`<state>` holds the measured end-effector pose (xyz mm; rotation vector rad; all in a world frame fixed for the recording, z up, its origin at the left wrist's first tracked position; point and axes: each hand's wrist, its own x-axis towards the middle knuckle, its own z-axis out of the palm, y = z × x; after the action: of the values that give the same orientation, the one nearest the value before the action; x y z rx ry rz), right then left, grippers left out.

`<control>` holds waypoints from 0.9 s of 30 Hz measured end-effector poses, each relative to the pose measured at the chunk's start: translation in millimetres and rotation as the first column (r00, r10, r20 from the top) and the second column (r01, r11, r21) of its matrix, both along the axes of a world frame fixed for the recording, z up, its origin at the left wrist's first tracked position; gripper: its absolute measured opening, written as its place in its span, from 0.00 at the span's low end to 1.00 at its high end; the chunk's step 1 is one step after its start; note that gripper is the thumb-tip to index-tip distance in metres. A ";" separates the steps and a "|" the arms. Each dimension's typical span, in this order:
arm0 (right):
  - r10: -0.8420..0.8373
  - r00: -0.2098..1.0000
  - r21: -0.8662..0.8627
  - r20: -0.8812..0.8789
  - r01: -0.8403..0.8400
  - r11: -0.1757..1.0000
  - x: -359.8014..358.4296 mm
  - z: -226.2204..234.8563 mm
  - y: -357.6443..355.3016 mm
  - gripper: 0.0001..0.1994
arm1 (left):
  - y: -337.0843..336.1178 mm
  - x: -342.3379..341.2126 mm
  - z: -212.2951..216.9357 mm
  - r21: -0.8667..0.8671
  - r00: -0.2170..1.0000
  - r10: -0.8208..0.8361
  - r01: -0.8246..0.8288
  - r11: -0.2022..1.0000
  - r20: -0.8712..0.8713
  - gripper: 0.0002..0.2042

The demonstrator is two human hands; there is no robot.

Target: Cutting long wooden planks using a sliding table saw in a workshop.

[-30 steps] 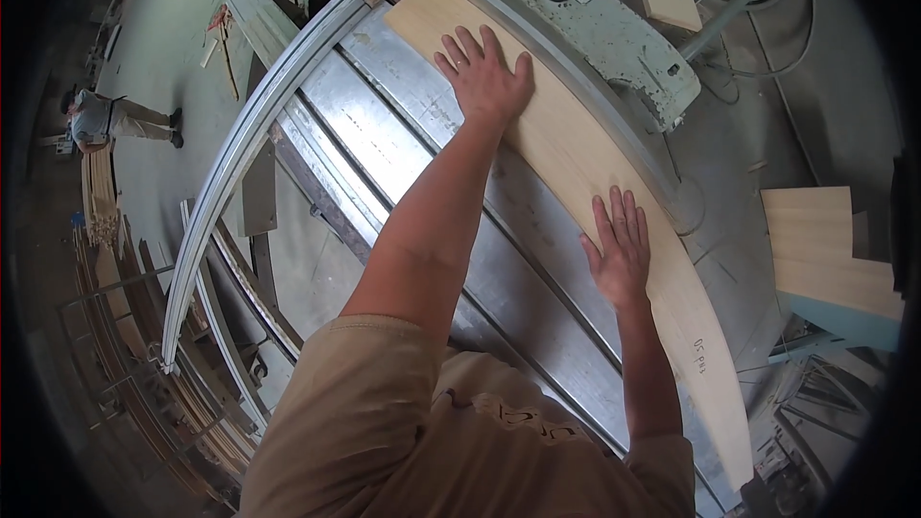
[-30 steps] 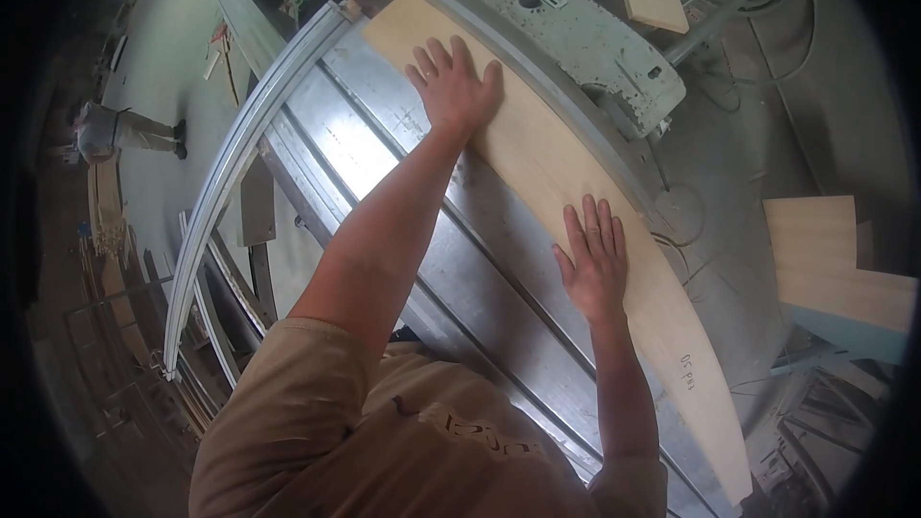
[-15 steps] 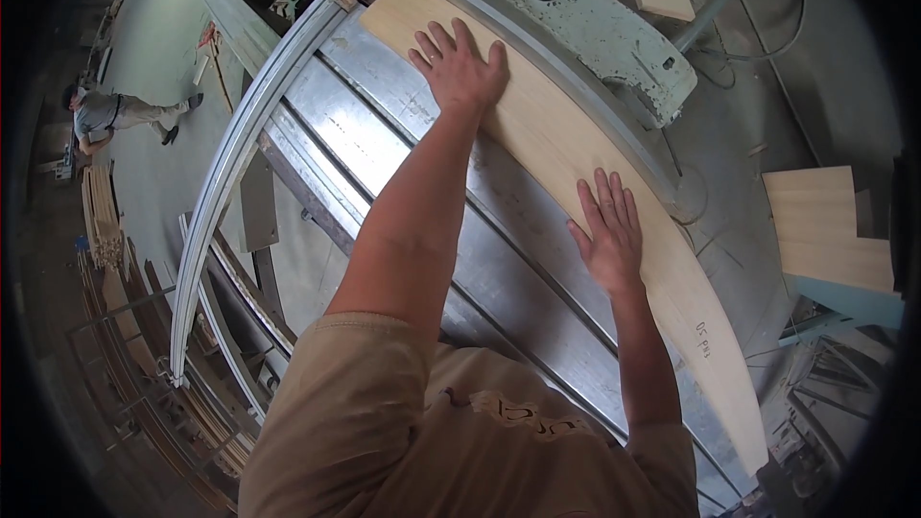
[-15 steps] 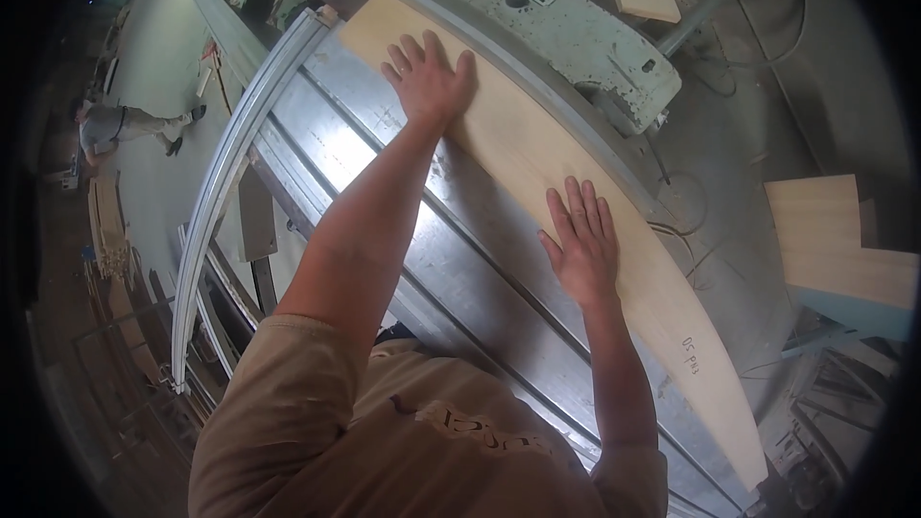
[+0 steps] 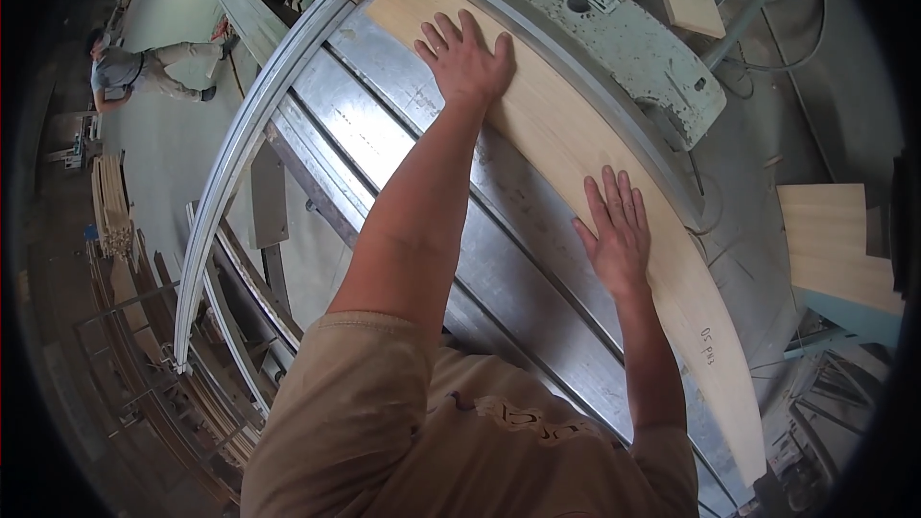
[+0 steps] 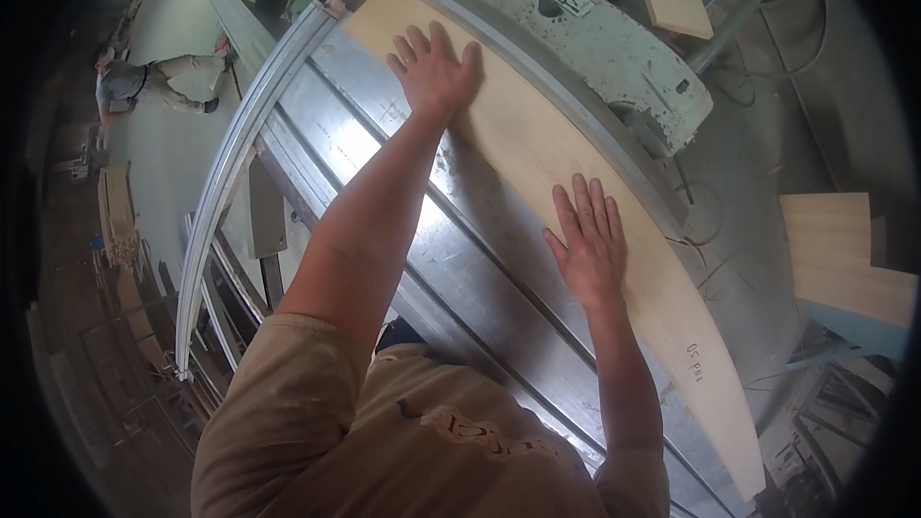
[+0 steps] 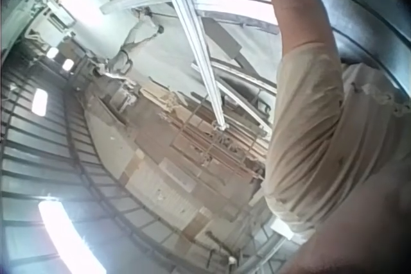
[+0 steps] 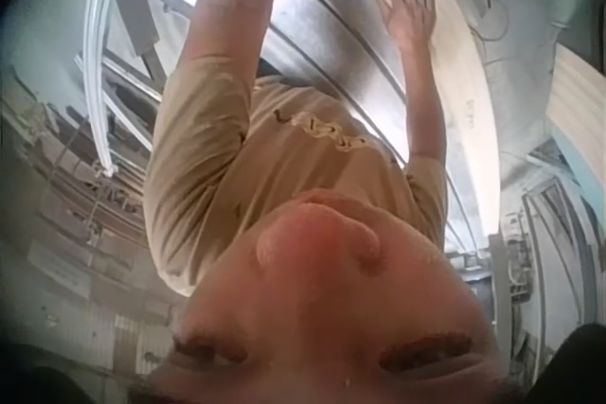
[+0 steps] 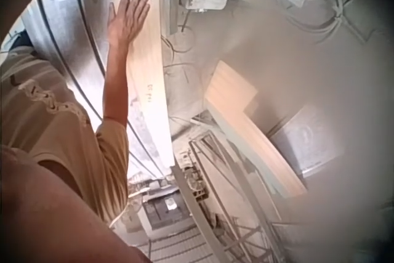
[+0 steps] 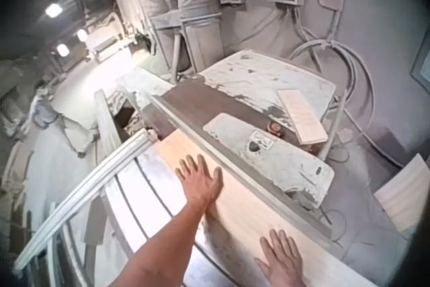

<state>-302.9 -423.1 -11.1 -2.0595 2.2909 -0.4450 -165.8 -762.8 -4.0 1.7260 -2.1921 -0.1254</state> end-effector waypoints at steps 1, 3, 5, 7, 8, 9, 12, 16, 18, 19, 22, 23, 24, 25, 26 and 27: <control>0.002 1.000 -0.006 -0.004 -0.002 1.000 -0.3 -2.1 -1.1 0.40 | -1.2 0.1 0.1 -0.006 1.000 0.002 -0.002 1.000 -0.004 0.46; 0.004 1.000 -0.003 -0.001 -0.004 1.000 -0.9 -5.1 -1.5 0.40 | -1.3 0.9 -0.6 -0.022 1.000 0.002 -0.002 1.000 -0.003 0.46; 0.005 1.000 -0.004 -0.004 -0.005 1.000 -1.5 -7.0 -0.4 0.40 | -0.9 0.1 -2.8 -0.026 1.000 0.003 -0.004 1.000 -0.001 0.46; 0.012 1.000 -0.008 -0.005 -0.012 1.000 -1.7 -6.5 -4.5 0.40 | -4.6 0.3 -2.7 -0.034 1.000 0.010 -0.010 0.999 0.003 0.46; 0.012 1.000 -0.012 -0.003 -0.012 1.000 -1.8 -5.9 -7.2 0.40 | -7.0 0.7 -2.5 -0.045 1.000 0.005 -0.006 0.999 -0.007 0.46; 0.015 1.000 -0.017 0.001 -0.015 1.000 -0.6 -6.6 -9.5 0.40 | -8.9 2.7 -3.2 -0.058 1.000 0.004 -0.005 0.998 -0.014 0.46; 0.026 1.000 -0.008 0.012 -0.026 1.000 0.7 -3.5 -9.0 0.40 | -8.1 6.8 -4.8 -0.076 0.999 0.012 -0.015 0.997 -0.031 0.46; 0.017 1.000 0.016 0.008 -0.017 1.000 -4.8 -3.7 -4.2 0.39 | -0.9 -1.1 -6.4 -0.036 0.997 0.006 -0.009 0.999 -0.070 0.45; 0.023 0.999 0.031 0.025 -0.024 0.999 -3.3 -2.9 0.6 0.40 | 5.8 -0.6 -5.1 -0.018 0.996 0.002 -0.004 1.000 -0.091 0.45; 0.015 0.999 0.062 0.043 -0.018 0.998 -2.4 -1.9 0.7 0.41 | 5.0 1.2 -4.1 -0.025 0.996 0.014 -0.017 1.000 -0.091 0.45; 0.019 1.000 0.056 0.012 -0.020 0.998 -0.3 -2.7 -5.7 0.39 | -0.4 5.3 -4.9 -0.045 0.995 0.018 -0.023 0.999 -0.103 0.45; 0.028 1.000 0.058 0.007 -0.028 0.998 0.2 -4.2 -7.6 0.39 | -2.1 6.6 -7.1 -0.047 0.995 0.015 -0.020 0.999 -0.103 0.45; 0.022 1.000 0.062 0.009 -0.023 0.998 1.4 -2.5 -6.7 0.40 | -1.9 5.7 -7.4 -0.046 0.995 0.005 -0.010 0.999 -0.102 0.45; 0.016 1.000 0.067 0.010 -0.017 0.998 1.2 -0.8 -5.7 0.40 | -1.6 4.7 -8.7 -0.039 0.994 0.006 -0.010 0.999 -0.107 0.45; 0.015 1.000 0.076 0.005 -0.016 0.997 -0.4 1.1 -4.9 0.40 | -1.3 3.4 -10.8 -0.029 0.994 0.008 -0.012 1.000 -0.110 0.45; 0.016 1.000 0.081 0.005 -0.016 0.997 -0.3 5.5 -13.8 0.40 | -10.2 3.8 -7.6 -0.022 0.994 0.011 -0.013 1.000 -0.106 0.45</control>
<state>-303.2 -436.9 -5.7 -2.0355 2.2485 -0.3496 -162.0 -773.0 -11.6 1.6803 -2.0991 -0.1841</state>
